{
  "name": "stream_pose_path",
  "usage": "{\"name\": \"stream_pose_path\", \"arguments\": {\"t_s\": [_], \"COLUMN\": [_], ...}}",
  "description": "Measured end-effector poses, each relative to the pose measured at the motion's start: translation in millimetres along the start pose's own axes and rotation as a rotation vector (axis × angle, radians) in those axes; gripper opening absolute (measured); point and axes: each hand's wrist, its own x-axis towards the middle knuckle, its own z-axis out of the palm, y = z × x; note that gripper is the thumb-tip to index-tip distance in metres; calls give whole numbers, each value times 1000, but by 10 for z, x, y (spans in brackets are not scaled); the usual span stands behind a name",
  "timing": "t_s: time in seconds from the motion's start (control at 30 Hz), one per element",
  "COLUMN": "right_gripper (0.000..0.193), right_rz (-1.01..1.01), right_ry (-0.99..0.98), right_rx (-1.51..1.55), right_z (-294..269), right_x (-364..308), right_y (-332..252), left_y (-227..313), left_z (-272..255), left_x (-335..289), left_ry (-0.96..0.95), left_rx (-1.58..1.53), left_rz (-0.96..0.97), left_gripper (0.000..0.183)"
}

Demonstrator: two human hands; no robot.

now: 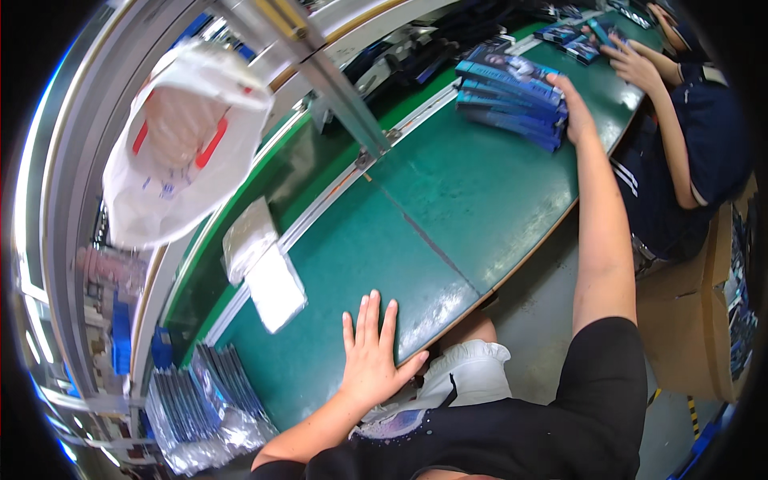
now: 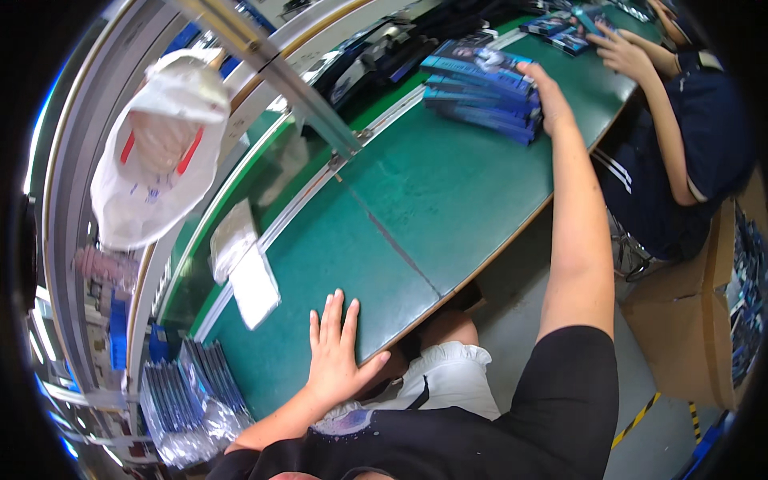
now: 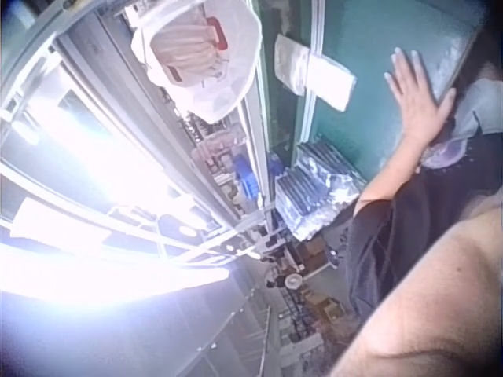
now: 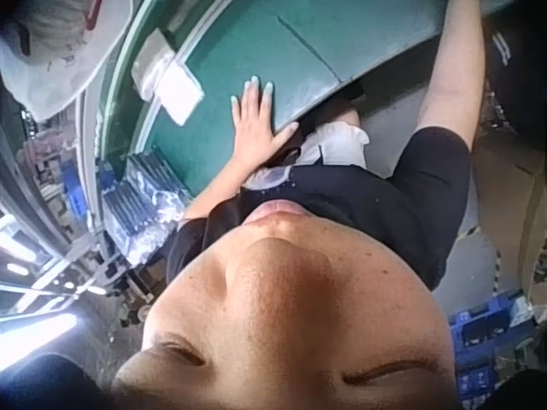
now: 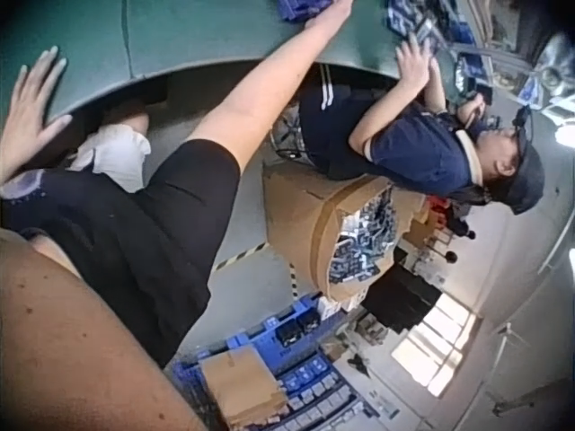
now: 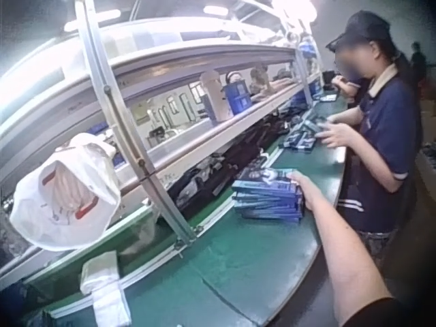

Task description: The recorder is packaging small boxed items into plastic sleeves at an assembly line.

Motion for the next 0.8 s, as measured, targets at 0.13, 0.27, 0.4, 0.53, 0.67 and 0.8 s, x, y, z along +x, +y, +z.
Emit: {"name": "stream_pose_path", "arguments": {"t_s": [0.13, 0.27, 0.4, 0.53, 0.67, 0.8], "right_gripper": [42, 45, 50, 54, 67, 90], "right_rz": [64, 28, -20, -76, -102, -408], "right_ry": [-187, -198, -155, -108, -32, 82], "right_rx": [24, 20, -18, -54, -70, -617], "right_z": [762, 1281, 1650, 1928, 2001, 2028], "right_x": [-701, -1316, -1857, -2405, -2711, -2757], "right_y": [260, 552, 745, 803, 707, 441], "left_y": [-28, -130, -321, -513, -981, -1655], "left_z": [1, 49, 226, 277, 130, 76], "left_x": [-53, -119, -132, -181, -309, -534], "left_ry": [54, 162, 396, 734, 954, 898], "left_rx": [-34, -123, -455, -754, -332, -13], "left_rz": [3, 67, 134, 100, 40, -160], "left_gripper": [86, 81, 60, 24, 28, 31]}}
